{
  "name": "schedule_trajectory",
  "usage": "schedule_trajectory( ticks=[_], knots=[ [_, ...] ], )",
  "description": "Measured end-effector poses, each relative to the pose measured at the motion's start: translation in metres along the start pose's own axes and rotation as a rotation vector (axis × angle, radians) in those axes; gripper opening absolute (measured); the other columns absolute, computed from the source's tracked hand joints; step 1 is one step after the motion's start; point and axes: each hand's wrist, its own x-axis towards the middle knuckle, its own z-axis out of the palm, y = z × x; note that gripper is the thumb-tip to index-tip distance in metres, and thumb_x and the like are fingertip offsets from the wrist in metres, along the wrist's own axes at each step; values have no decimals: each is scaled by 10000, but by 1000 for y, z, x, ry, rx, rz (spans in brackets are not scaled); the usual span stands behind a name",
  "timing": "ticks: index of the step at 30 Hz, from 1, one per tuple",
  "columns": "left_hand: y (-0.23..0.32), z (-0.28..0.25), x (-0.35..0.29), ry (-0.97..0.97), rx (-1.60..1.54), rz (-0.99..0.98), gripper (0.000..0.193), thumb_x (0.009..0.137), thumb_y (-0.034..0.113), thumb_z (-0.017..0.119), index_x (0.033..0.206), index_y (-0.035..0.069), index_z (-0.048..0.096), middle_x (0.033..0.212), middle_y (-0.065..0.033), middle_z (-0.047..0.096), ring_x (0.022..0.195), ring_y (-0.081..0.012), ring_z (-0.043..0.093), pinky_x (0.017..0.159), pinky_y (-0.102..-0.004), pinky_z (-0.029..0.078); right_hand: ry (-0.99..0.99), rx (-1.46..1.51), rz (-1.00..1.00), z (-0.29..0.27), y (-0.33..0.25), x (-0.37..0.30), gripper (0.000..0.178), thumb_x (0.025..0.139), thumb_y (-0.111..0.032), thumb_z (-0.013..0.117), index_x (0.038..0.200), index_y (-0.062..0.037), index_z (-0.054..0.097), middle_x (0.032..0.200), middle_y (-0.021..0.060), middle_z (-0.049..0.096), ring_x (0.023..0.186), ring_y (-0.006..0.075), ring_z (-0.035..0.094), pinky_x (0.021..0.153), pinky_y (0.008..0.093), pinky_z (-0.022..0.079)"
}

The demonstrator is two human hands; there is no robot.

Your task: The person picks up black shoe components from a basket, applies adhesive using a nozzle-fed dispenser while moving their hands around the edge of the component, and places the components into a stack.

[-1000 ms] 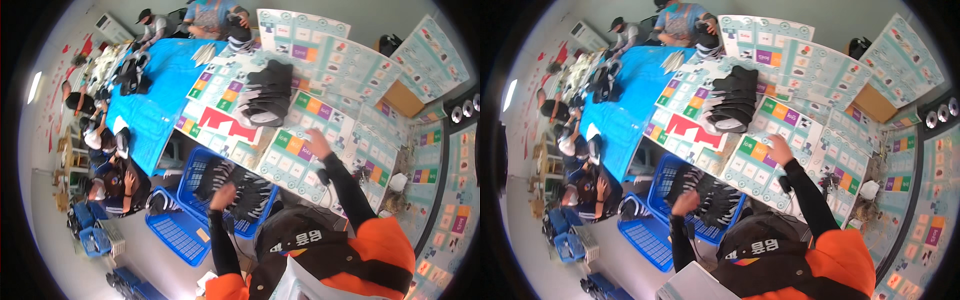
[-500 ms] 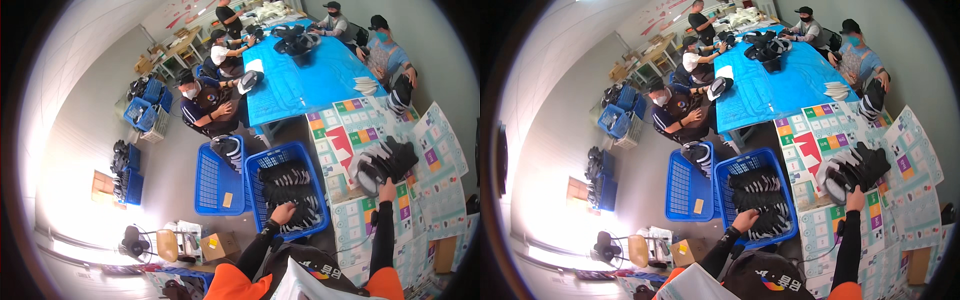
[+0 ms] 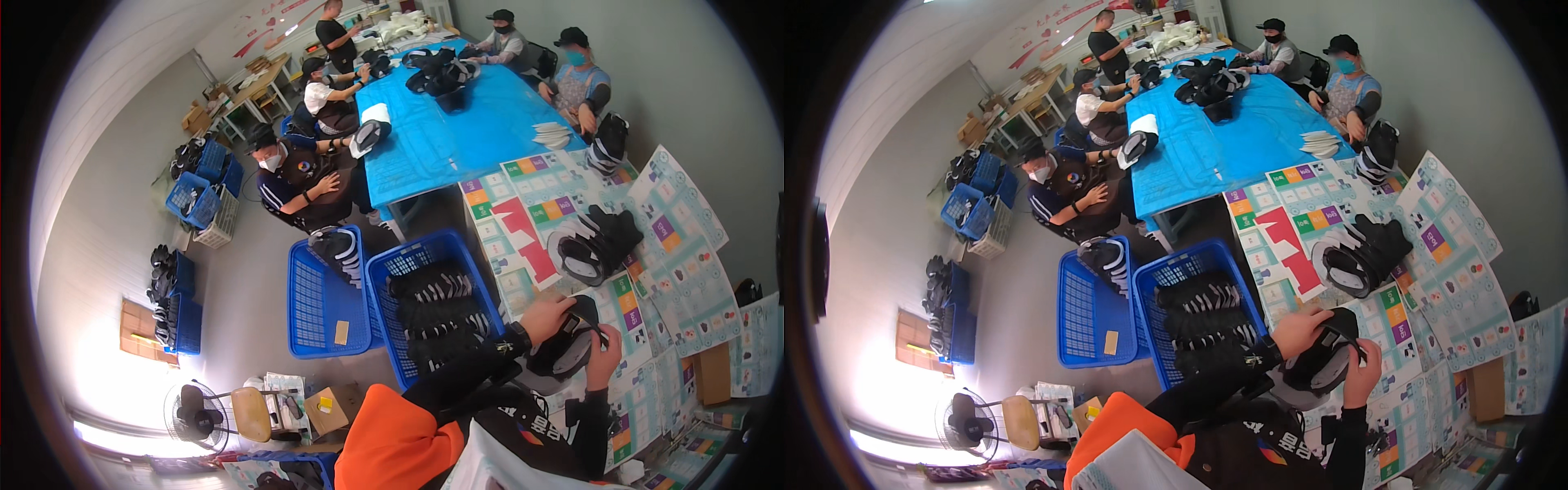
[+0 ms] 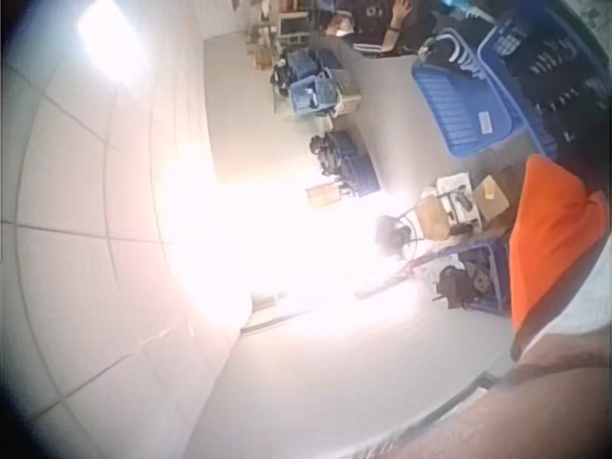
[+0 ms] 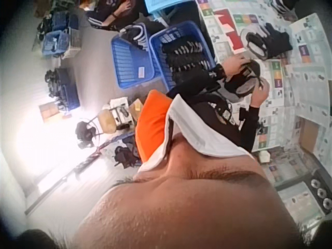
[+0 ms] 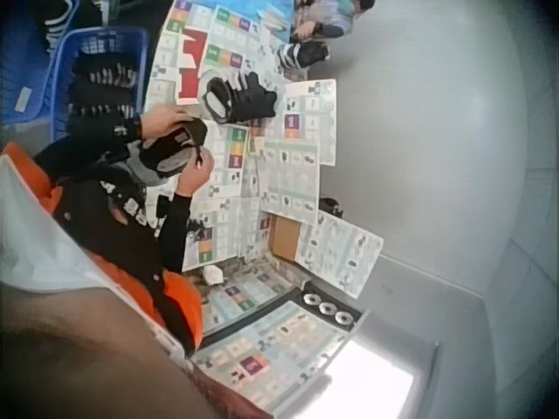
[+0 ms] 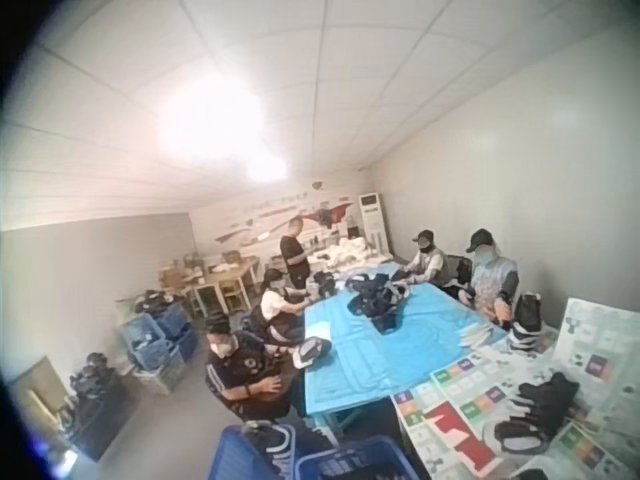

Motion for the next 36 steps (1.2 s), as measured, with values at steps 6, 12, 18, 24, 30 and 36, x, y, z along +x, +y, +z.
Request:
schedule_trajectory(
  ticks=[6, 12, 18, 24, 30, 36],
  knots=[
    [25, -16, -36, -125, -136, 61, 508, 881, 262, 764, 1366, 184, 633, 1348, -109, 613, 1115, -362, 648, 937, -437, 530, -31, 288, 178, -30, 21, -34, 110, 878, 58, 720, 983, 30, 700, 990, 70, 674, 901, 152, 637, 782, 259, 498],
    [28, -14, -65, -24, -402, 104, 278, 911, 221, 761, 1179, 146, 777, 1302, -114, 641, 1214, -307, 576, 1031, -400, 448, -79, 348, 191, -46, 11, -46, 126, 859, 61, 741, 979, 29, 714, 966, 52, 670, 854, 115, 616, 741, 231, 472],
    [23, 5, -73, -49, -581, -178, 154, 943, 179, 725, 997, 38, 751, 1022, -110, 672, 900, -254, 642, 787, -350, 503, -378, 397, 364, -63, 46, -51, 94, 913, 3, 718, 996, 19, 678, 928, 27, 632, 800, 101, 582, 709, 220, 451],
    [-4, 41, -60, -166, -816, -561, 350, 1052, 299, 588, 954, -24, 680, 767, -62, 612, 758, -107, 515, 689, -301, 451, -398, 680, 561, -57, 19, -41, 242, 973, -25, 635, 1204, 6, 568, 944, 31, 605, 842, 116, 597, 773, 245, 503],
    [15, 40, -53, -82, -621, -517, 388, 1059, 312, 566, 903, -38, 629, 746, -79, 585, 735, -129, 487, 693, -342, 450, -273, 364, 335, -62, -4, -63, 131, 923, -42, 711, 1035, 17, 676, 1028, 59, 666, 934, 148, 638, 804, 272, 523],
    [17, 47, -51, -155, -638, -480, 368, 1062, 308, 564, 1004, -37, 677, 806, -78, 642, 762, -136, 549, 716, -329, 473, -136, 174, 299, -48, 19, -75, 71, 1005, -41, 605, 1029, 23, 623, 915, 39, 644, 829, 135, 596, 755, 265, 481]
  ],
)
